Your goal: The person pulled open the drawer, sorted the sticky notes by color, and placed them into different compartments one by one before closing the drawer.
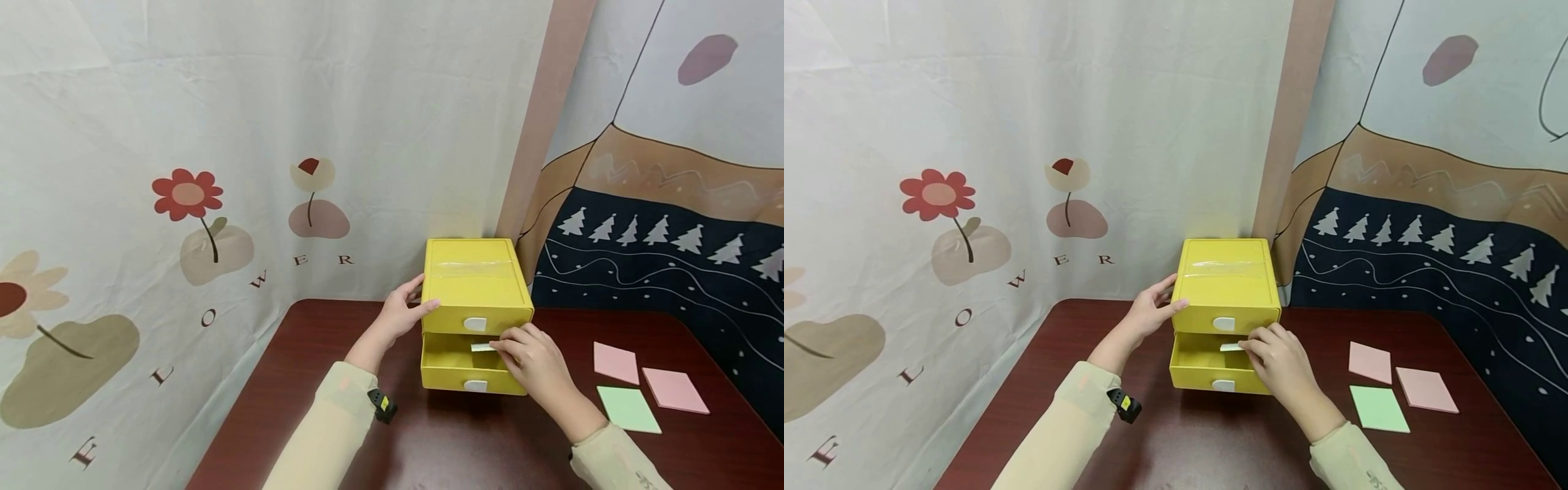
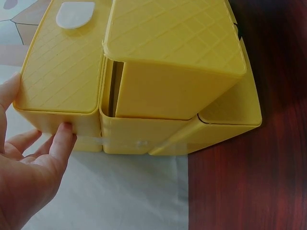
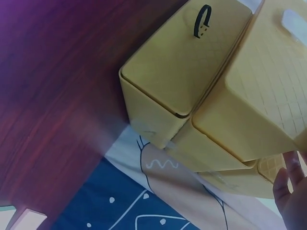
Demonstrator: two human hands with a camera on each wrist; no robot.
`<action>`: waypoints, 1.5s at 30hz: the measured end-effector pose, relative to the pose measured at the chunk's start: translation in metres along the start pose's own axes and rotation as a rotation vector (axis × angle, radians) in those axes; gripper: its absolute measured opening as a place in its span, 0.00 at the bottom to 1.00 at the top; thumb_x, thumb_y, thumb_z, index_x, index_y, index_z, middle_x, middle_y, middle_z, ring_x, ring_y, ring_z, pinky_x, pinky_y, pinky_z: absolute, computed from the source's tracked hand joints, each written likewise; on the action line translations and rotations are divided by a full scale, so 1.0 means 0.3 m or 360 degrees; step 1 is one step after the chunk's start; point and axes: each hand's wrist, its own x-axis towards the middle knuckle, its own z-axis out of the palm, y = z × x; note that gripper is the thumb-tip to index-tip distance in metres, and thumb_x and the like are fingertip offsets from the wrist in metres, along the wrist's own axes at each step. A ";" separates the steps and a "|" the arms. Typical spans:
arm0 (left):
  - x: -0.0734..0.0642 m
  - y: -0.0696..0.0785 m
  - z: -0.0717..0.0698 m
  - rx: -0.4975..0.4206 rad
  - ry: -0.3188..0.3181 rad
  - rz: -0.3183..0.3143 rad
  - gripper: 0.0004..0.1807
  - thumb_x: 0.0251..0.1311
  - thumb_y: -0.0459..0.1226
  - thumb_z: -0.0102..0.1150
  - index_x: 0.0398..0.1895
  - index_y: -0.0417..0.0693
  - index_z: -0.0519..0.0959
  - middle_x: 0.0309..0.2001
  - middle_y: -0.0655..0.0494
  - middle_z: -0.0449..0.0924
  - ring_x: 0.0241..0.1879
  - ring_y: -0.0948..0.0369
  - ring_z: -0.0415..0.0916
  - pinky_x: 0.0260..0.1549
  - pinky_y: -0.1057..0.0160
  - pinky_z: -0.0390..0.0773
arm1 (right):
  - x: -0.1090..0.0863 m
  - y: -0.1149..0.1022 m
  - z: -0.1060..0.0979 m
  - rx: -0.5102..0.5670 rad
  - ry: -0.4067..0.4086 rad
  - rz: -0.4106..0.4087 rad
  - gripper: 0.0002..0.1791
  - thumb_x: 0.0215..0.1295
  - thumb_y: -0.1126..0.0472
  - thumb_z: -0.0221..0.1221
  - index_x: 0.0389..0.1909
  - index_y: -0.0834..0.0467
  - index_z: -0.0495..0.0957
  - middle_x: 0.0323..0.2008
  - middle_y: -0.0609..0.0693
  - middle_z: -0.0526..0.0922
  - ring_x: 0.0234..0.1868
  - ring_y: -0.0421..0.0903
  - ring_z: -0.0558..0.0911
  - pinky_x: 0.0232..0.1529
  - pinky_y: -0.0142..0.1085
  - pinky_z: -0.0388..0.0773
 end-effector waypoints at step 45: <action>0.002 -0.002 -0.002 0.0049 0.0007 0.0001 0.40 0.57 0.50 0.63 0.72 0.59 0.59 0.69 0.52 0.63 0.66 0.51 0.62 0.62 0.51 0.67 | 0.026 -0.004 -0.039 -0.0132 -0.0531 0.0136 0.10 0.49 0.64 0.69 0.32 0.47 0.88 0.32 0.41 0.80 0.36 0.43 0.76 0.35 0.38 0.73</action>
